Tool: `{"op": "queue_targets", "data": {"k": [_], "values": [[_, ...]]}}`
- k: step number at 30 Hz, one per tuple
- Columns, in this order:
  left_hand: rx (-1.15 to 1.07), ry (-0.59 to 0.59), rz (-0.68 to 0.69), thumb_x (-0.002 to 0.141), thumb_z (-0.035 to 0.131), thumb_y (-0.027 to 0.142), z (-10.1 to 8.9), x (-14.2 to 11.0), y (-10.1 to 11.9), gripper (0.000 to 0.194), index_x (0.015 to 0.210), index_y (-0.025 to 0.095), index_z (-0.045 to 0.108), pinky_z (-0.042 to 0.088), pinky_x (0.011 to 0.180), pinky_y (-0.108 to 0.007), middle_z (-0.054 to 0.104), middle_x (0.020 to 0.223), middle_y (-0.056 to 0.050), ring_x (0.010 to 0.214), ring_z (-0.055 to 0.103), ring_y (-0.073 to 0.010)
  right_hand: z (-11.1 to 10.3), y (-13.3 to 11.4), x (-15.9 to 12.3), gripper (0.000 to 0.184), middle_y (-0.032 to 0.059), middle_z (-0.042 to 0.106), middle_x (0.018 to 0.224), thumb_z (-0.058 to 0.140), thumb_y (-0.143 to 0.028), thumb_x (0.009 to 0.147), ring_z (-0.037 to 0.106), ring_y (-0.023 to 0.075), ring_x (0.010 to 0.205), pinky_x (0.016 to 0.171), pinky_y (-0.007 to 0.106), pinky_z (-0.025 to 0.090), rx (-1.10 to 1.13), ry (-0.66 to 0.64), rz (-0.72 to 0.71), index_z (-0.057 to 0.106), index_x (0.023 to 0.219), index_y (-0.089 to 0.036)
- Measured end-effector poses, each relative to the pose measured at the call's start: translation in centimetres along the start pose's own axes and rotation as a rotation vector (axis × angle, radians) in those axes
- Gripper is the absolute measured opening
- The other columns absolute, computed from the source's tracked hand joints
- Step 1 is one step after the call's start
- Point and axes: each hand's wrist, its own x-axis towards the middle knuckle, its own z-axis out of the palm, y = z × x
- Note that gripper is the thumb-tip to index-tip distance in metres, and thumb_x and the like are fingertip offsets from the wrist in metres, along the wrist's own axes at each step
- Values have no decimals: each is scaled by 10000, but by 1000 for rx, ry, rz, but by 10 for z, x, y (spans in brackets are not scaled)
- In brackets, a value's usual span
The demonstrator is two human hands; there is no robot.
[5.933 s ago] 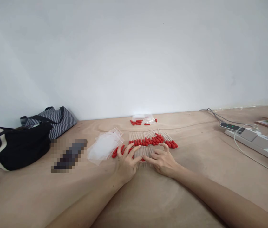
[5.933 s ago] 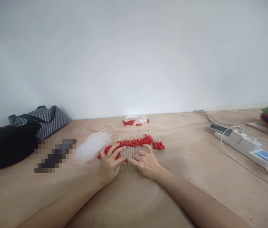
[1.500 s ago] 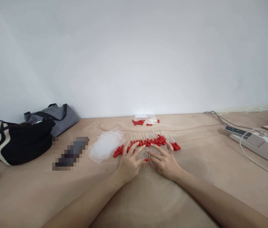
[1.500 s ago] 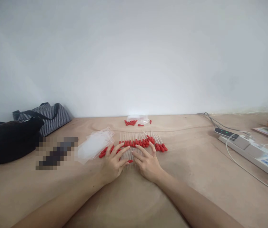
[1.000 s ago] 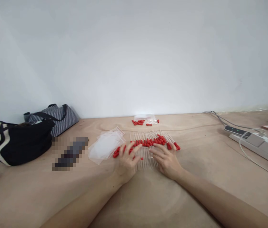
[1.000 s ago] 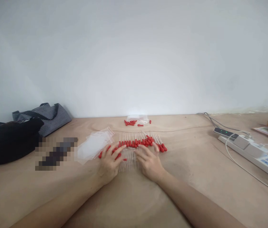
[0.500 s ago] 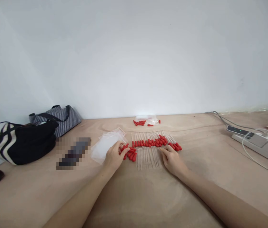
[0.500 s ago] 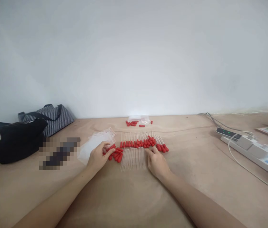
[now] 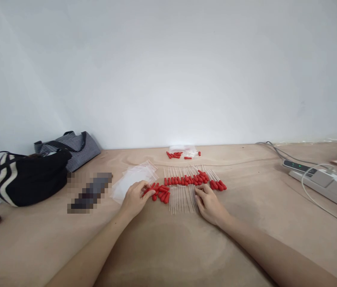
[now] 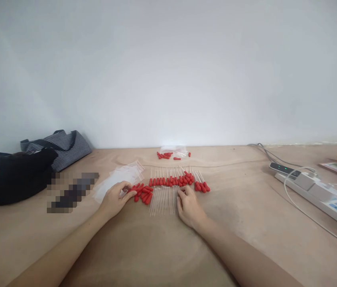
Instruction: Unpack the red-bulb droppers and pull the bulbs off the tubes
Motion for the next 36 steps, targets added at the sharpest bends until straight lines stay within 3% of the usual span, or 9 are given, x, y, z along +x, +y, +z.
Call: {"op": "queue_targets", "data": {"k": [7,12,18,23,27,32,36], "values": [[25,-77,182,764,537,366,-15,-16,-19,181,709,194,554,407,665,-277,598,717,-4,715,526,-159,1,0,-1,177,99,506,895,395,-194,815,518,194,847,759,348,467,14,-8,18,560,871,-162],[109,-16,156,753,549,392,-5,-14,-21,202,734,191,561,410,659,-287,585,718,-16,717,523,-173,0,-1,-1,161,99,497,907,415,-222,811,518,199,841,758,367,464,41,14,43,554,873,-169],[182,36,141,735,553,431,-5,-12,-5,257,836,197,585,388,708,-314,596,792,-34,789,516,-196,0,1,-1,179,104,491,927,421,-247,814,509,197,859,764,359,455,44,5,62,553,898,-161],[340,32,13,756,494,408,6,18,21,234,712,228,637,349,755,-360,588,869,-48,875,496,-216,-3,2,0,189,95,523,918,435,-285,813,496,212,877,751,366,428,-64,-30,41,576,879,-178],[439,-85,-136,693,514,373,28,55,36,231,603,212,653,317,801,-433,569,1009,-87,994,443,-276,-7,1,0,194,87,542,907,435,-305,818,491,212,856,747,369,406,-128,-27,25,591,855,-196],[483,-157,-233,630,533,402,51,79,31,292,644,135,652,318,770,-511,587,953,-188,969,454,-362,-7,1,-1,180,85,546,894,442,-302,818,494,213,836,725,367,401,-153,23,-3,593,839,-205],[503,-168,-249,635,521,436,56,84,27,334,669,128,643,340,729,-519,606,893,-200,920,483,-366,-6,0,-1,162,78,546,897,457,-303,811,502,208,832,713,352,401,-186,37,-19,589,840,-213]]}}
